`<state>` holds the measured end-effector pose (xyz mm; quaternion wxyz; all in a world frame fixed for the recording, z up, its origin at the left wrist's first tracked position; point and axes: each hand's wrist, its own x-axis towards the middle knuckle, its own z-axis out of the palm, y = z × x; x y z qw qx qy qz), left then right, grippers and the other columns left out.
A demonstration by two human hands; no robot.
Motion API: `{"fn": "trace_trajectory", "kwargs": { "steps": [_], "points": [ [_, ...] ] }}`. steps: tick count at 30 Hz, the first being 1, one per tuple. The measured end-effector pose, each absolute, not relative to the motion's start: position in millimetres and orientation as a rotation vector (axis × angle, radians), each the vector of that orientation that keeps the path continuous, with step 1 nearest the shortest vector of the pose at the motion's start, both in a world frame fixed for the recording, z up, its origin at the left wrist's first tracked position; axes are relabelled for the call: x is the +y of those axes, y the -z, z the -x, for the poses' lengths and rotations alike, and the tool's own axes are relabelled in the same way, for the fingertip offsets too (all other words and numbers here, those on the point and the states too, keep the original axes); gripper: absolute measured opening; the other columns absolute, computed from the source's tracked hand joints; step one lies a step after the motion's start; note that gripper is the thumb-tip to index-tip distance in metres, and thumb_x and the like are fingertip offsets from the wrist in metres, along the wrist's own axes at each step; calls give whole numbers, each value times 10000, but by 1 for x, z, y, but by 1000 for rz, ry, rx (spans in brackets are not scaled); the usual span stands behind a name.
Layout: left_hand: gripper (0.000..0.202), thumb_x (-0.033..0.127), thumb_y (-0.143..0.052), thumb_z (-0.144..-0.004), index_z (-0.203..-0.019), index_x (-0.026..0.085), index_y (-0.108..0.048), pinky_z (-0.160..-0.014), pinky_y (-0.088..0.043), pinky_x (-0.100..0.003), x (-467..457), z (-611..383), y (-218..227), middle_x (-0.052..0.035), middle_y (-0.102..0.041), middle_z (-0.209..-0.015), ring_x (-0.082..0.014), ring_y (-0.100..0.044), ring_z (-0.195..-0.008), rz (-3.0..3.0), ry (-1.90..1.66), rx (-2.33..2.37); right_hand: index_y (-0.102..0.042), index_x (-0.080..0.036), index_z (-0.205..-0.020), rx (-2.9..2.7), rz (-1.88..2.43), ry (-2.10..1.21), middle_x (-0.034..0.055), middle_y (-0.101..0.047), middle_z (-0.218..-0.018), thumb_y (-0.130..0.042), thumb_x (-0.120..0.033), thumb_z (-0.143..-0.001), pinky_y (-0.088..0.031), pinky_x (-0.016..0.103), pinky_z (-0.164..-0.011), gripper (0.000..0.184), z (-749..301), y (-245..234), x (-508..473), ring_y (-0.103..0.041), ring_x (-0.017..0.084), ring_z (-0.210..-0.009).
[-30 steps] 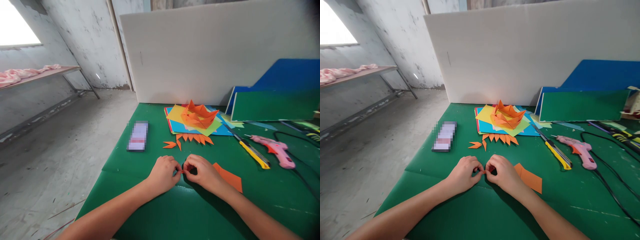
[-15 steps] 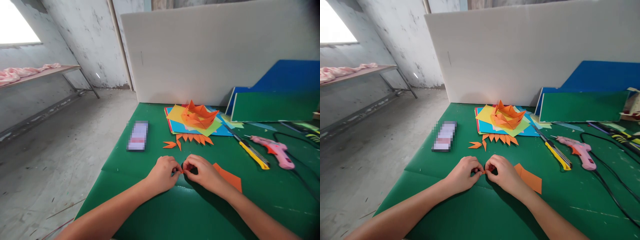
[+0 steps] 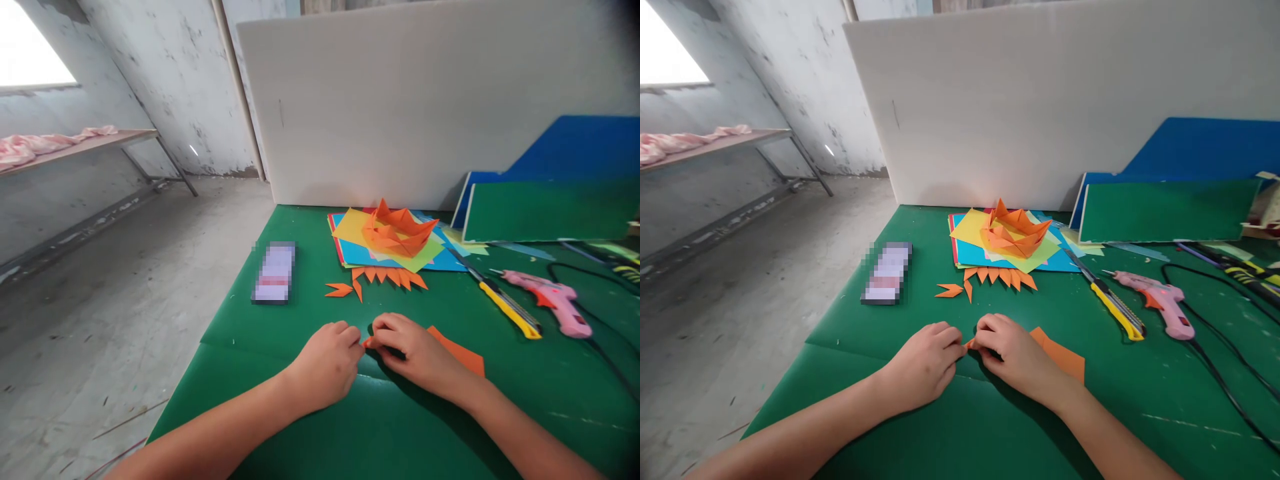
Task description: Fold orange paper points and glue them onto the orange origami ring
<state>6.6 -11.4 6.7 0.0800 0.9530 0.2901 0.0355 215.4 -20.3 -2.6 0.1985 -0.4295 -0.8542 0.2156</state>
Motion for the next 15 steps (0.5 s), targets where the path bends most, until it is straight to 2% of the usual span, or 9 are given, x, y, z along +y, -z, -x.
{"fn": "trace_trajectory", "kwargs": {
  "steps": [6, 11, 15],
  "points": [
    [184, 101, -469, -838, -904, 139, -637, -743, -450, -310, -4, -5, -6, -60, -589, -873, -184, -510, -789, -2816, -172, 777, -567, -216, -794, -2497, 1191, -557, 33, -563, -890, -496, -58, -842, -440, 316, -690, 180, -216, 1, -19, -526, 192, -832],
    [199, 86, -488, -811, -935, 123, -639, -855, -455, -308, -3, -5, -7, -82, -601, -1024, -196, -535, -909, -2769, -261, 707, -577, -215, -801, -2474, 1209, -614, 27, -564, -912, -516, -45, -825, -443, 318, -727, 182, -217, -2, -20, -527, 186, -858],
    [242, 85, -465, -825, -994, 108, -637, -890, -456, -312, -6, -5, -7, -87, -618, -1024, -199, -549, -925, -2763, -258, 681, -590, -218, -805, -2439, 1205, -646, 27, -568, -918, -521, -27, -799, -450, 312, -743, 203, -217, -4, -21, -538, 187, -878]
  ]
}}
